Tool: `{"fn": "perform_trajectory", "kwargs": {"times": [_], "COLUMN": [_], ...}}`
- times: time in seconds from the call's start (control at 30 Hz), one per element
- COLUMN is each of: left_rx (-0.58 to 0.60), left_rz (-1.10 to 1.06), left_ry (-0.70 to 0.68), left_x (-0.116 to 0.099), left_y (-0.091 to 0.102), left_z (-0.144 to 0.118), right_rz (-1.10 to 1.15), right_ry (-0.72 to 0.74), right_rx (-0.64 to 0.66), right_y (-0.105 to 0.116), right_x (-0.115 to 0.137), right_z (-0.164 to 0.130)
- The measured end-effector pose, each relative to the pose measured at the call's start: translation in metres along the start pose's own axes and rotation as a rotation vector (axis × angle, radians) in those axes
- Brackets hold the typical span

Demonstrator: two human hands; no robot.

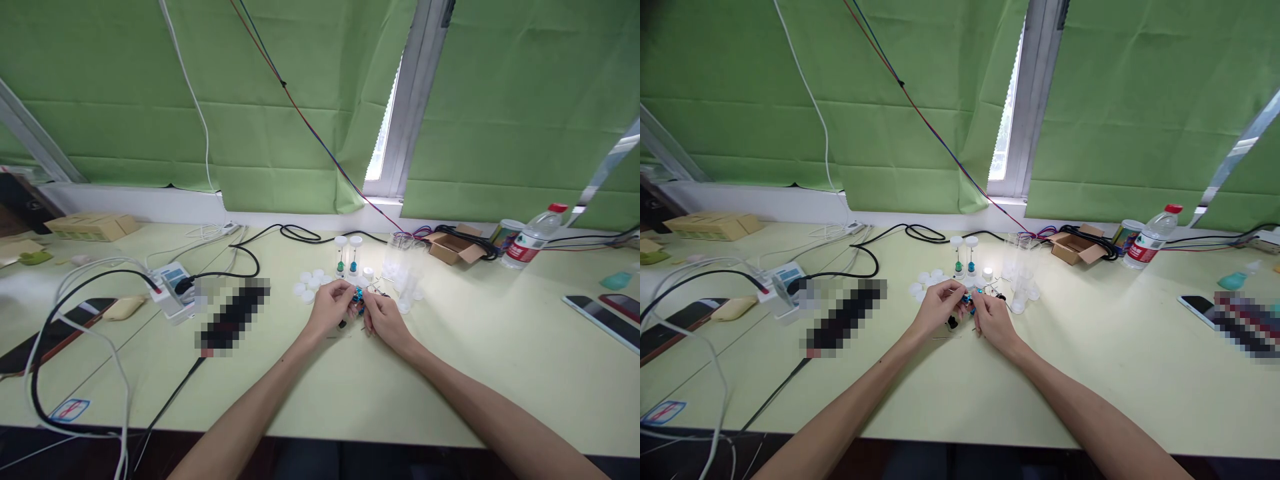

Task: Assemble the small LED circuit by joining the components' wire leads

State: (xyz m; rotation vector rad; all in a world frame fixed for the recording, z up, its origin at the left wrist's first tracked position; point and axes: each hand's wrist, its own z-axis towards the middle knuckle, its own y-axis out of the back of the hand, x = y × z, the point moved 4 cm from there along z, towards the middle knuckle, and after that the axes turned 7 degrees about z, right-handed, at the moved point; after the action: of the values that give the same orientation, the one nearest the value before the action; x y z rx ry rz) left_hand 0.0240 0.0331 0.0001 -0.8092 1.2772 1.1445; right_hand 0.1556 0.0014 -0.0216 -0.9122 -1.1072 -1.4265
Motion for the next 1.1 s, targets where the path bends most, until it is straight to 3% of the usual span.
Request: {"fn": "perform_trajectory", "kwargs": {"times": [0.4,1.1], "left_rx": [-0.066,0.008], "left_rz": [-0.026,0.006], "left_ry": [-0.015,0.002], "left_x": [0.0017,0.0042], "left_y": [0.0044,0.0004], "left_z": [0.0024,0.0007], "right_rz": [0.124,0.014], "right_ry": [-0.024,-0.003], "right_rx": [0.041,-0.019], "right_y": [-0.0008,0.0019], "right_x": [0.0037,0.0017], "right_z": [-0.0026,0.0011]}}
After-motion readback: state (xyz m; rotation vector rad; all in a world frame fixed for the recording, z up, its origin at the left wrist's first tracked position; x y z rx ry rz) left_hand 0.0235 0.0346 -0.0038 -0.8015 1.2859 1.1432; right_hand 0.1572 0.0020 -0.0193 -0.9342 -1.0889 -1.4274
